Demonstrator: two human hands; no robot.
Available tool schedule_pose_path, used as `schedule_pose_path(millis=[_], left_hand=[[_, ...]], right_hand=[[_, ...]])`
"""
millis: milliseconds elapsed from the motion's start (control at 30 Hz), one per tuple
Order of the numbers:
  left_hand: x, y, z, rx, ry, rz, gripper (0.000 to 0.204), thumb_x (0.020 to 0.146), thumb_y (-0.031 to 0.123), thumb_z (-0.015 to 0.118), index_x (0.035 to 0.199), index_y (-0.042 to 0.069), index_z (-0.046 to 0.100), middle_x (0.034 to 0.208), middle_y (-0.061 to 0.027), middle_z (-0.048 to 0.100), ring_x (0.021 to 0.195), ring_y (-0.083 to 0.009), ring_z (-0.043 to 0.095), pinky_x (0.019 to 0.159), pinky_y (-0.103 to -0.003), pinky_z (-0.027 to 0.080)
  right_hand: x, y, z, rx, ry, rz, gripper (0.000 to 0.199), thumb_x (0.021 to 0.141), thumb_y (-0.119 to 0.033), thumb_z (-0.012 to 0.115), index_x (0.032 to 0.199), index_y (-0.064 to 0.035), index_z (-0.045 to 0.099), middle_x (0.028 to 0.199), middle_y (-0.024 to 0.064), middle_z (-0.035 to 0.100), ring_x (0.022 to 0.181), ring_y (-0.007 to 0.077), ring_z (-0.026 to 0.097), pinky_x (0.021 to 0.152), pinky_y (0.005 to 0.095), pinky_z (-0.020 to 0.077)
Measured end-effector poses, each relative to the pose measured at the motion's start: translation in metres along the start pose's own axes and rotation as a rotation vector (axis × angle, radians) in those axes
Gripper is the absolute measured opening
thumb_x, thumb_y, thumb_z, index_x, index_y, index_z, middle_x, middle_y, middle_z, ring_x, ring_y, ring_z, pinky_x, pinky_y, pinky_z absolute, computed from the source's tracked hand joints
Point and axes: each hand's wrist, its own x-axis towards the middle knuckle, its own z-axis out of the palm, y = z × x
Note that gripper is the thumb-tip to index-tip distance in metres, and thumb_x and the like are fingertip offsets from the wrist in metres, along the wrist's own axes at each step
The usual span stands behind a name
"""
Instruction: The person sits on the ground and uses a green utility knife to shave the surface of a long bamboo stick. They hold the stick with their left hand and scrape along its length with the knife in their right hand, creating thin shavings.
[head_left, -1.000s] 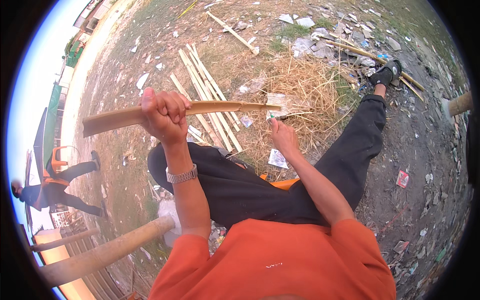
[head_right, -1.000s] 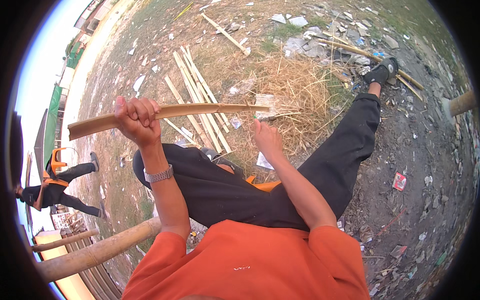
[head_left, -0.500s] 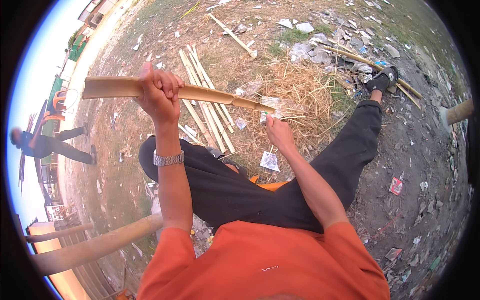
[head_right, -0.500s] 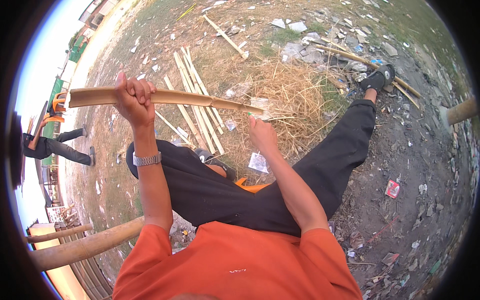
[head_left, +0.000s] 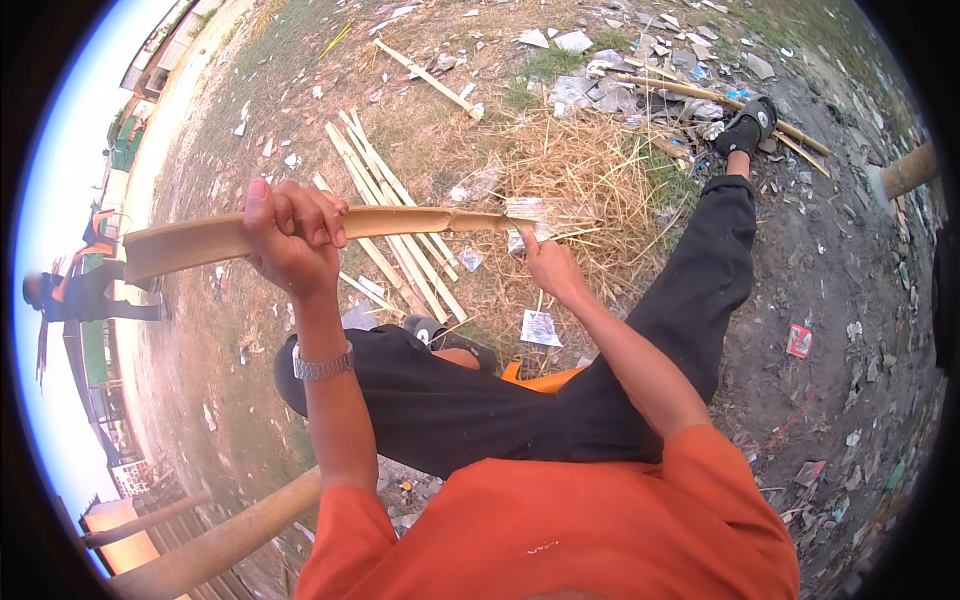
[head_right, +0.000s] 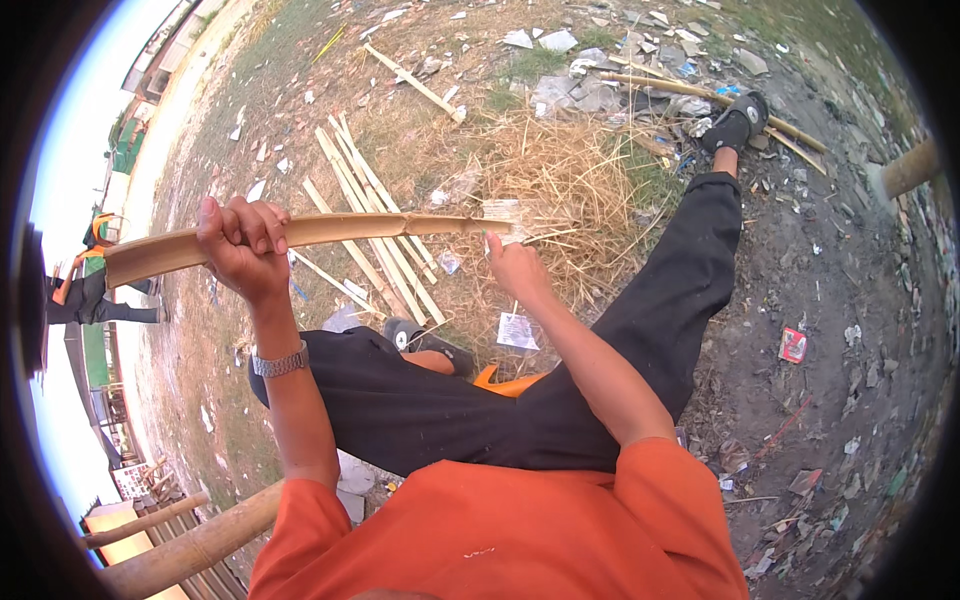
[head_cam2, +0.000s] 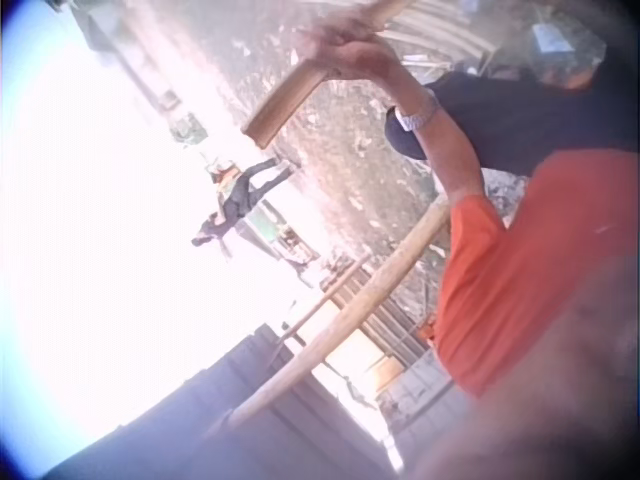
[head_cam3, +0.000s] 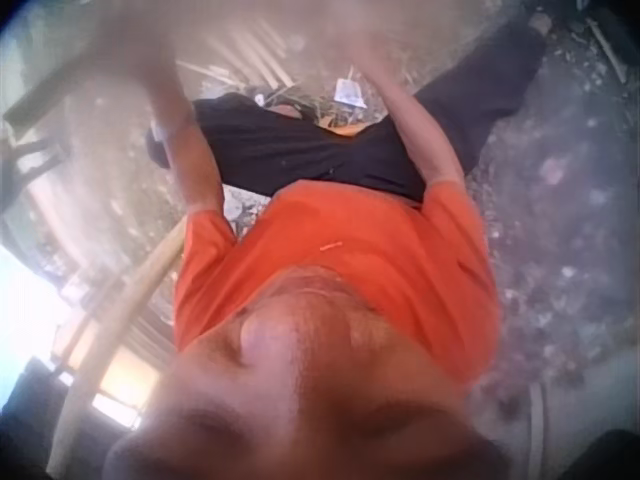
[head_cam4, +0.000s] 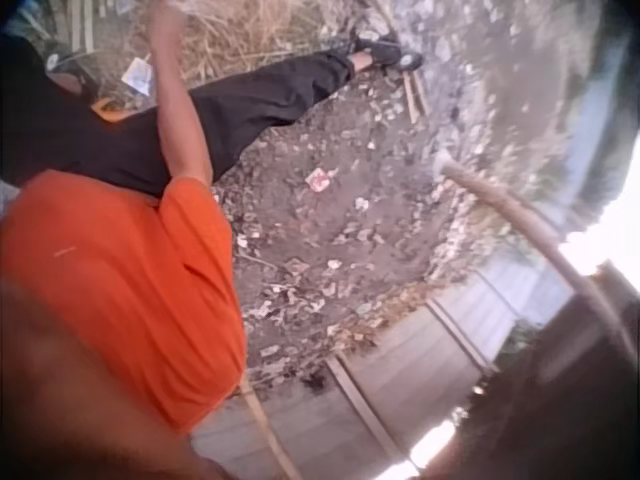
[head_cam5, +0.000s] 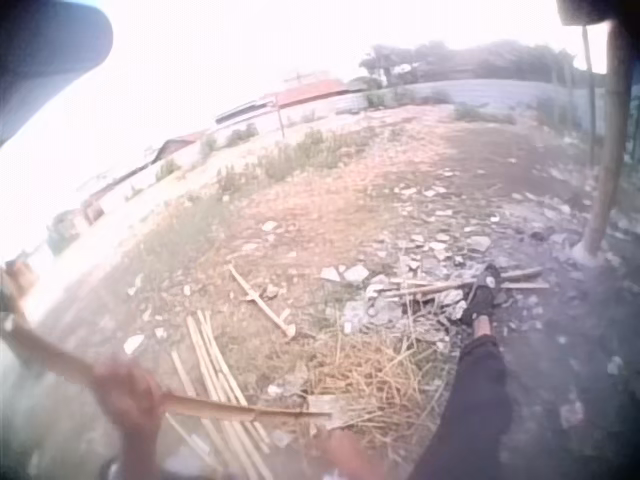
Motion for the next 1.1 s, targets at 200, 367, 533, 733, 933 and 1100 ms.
schedule_pose_path(millis=[200,367,533,733,933,1100], left_hand=[[-0.006,-0.005,-0.012,-0.056,-0.064,0.064,0.042,0.096,0.029,0.032,0.057,0.015,0.025,0.041,-0.0002,0.024,0.029,-0.0121,0.028,0.043,-0.031,0.039],[-0.009,0.002,-0.018,-0.059,-0.091,0.064,0.041,0.096,0.028,0.031,0.057,0.015,0.024,0.041,-0.0007,0.025,0.029,-0.012,0.026,0.043,-0.031,0.039],[-0.01,0.0,-0.014,-0.098,-0.079,0.026,0.044,0.093,0.028,0.033,0.053,0.015,0.025,0.038,-0.0034,0.029,0.028,-0.0152,0.033,0.045,-0.034,0.045],[-0.014,0.002,-0.017,-0.098,-0.099,0.039,0.043,0.094,0.028,0.032,0.054,0.015,0.025,0.039,-0.0023,0.027,0.029,-0.0139,0.03,0.045,-0.033,0.041],[0.003,-0.007,-0.028,-0.052,0.098,0.008,0.043,0.095,0.029,0.037,0.056,0.015,0.024,0.041,-0.0004,0.025,0.032,-0.0116,0.026,0.047,-0.031,0.036],[-0.003,-0.006,-0.033,-0.054,0.093,0.0,0.042,0.095,0.03,0.036,0.057,0.015,0.025,0.042,-0.0008,0.024,0.032,-0.0118,0.025,0.047,-0.031,0.037]], right_hand=[[-0.006,0.003,0.006,-0.06,0.004,-0.016,0.074,0.094,-0.052,0.026,0.082,0.0095,0.065,0.089,0.0332,0.061,0.09,0.0468,0.059,0.083,0.0506,0.0449],[0.009,0.001,0.006,-0.069,0.034,0.008,0.071,0.094,-0.051,0.027,0.084,0.007,0.066,0.086,0.0329,0.061,0.086,0.0467,0.059,0.082,0.0517,0.0446],[0.026,0.028,0.027,-0.051,0.146,0.059,0.072,0.094,-0.052,0.026,0.082,0.0069,0.066,0.083,0.0339,0.06,0.087,0.0473,0.059,0.081,0.0511,0.0448],[0.02,0.01,0.024,0.074,0.037,-0.045,0.075,0.093,-0.054,0.025,0.079,0.0072,0.066,0.08,0.0341,0.06,0.086,0.0487,0.058,0.082,0.0522,0.045],[0.026,0.007,0.038,-0.052,0.155,-0.086,0.078,0.092,-0.057,0.023,0.084,0.007,0.066,0.083,0.0337,0.06,0.086,0.0477,0.059,0.081,0.0516,0.0457],[0.024,0.015,0.038,-0.063,0.187,-0.067,0.079,0.092,-0.059,0.022,0.086,0.0061,0.066,0.089,0.0335,0.06,0.089,0.0449,0.06,0.081,0.0506,0.0465]])
